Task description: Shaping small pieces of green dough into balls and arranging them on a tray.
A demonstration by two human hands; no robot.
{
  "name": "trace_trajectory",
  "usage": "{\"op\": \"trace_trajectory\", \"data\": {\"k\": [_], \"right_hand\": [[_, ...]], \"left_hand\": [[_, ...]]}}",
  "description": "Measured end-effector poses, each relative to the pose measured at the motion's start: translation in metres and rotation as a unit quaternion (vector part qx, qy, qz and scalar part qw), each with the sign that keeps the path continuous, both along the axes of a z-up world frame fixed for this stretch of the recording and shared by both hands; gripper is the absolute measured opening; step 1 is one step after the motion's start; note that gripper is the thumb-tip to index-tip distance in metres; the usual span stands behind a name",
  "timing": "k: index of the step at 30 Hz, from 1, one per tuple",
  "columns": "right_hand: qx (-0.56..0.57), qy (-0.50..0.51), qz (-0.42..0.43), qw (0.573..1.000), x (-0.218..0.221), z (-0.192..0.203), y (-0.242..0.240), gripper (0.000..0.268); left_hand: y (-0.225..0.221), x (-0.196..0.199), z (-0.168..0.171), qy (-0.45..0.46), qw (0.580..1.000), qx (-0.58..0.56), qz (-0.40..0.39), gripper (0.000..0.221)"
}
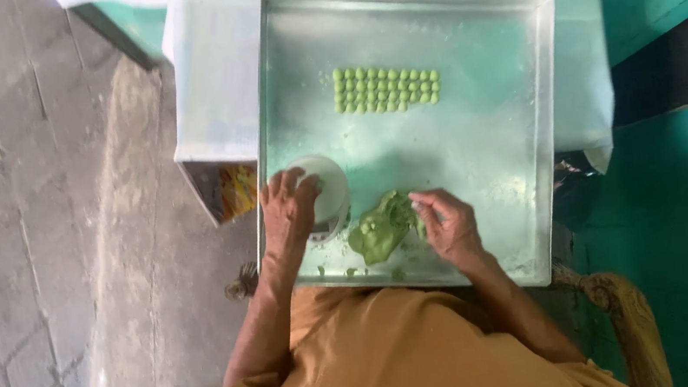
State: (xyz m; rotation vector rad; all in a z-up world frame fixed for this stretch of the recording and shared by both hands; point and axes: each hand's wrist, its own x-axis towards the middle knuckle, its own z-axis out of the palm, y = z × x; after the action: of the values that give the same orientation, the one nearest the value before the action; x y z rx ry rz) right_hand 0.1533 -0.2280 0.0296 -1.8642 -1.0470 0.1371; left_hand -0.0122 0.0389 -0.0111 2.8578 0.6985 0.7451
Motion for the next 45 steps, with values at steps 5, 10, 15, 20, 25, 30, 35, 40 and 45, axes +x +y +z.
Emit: {"op": "trace_trajectory", "data": {"k": [5,10,15,20,25,30,35,40,45], "right_hand": [[0.085,-0.050,0.043,0.994,-0.016,0.022,0.026,0.019],[0.137,-0.052,0.062,0.987,-0.019,0.035,0.036,0.022],[0.172,0.059,0.070,0.981,-0.015,0.049,0.025,0.024],[0.096,0.069,0.058,0.991,-0.012,0.012,0.004,0.022],[0.105,0.062,0.066,0.990,-0.008,0.016,0.000,0.035],[0.119,0.057,0.199,0.971,-0.009,0.040,-0.001,0.030],[0.166,0.007,0.150,0.975,-0.011,0.040,0.001,0.029],[0.203,0.202,0.039,0.957,-0.029,0.019,0.001,0.023],[0.108,0.378,-0.049,0.918,-0.038,0.037,0.010,0.056]], "left_hand": [[-0.024,0.025,-0.007,-0.037,0.959,-0.269,-0.084,0.007],[-0.083,0.033,0.090,0.001,0.817,-0.572,-0.074,0.016],[-0.096,0.038,0.082,-0.127,0.716,-0.664,-0.173,0.015],[-0.108,0.037,0.078,-0.173,0.770,-0.579,-0.203,0.034],[-0.113,0.034,0.102,-0.186,0.758,-0.588,-0.213,0.034],[-0.114,0.027,0.107,-0.067,0.685,-0.682,-0.245,0.039],[-0.125,0.026,0.098,-0.109,0.699,-0.653,-0.271,0.050],[-0.125,0.036,0.087,-0.187,0.754,-0.554,-0.300,0.039],[-0.121,0.045,0.083,-0.225,0.784,-0.528,-0.236,0.036]]}}
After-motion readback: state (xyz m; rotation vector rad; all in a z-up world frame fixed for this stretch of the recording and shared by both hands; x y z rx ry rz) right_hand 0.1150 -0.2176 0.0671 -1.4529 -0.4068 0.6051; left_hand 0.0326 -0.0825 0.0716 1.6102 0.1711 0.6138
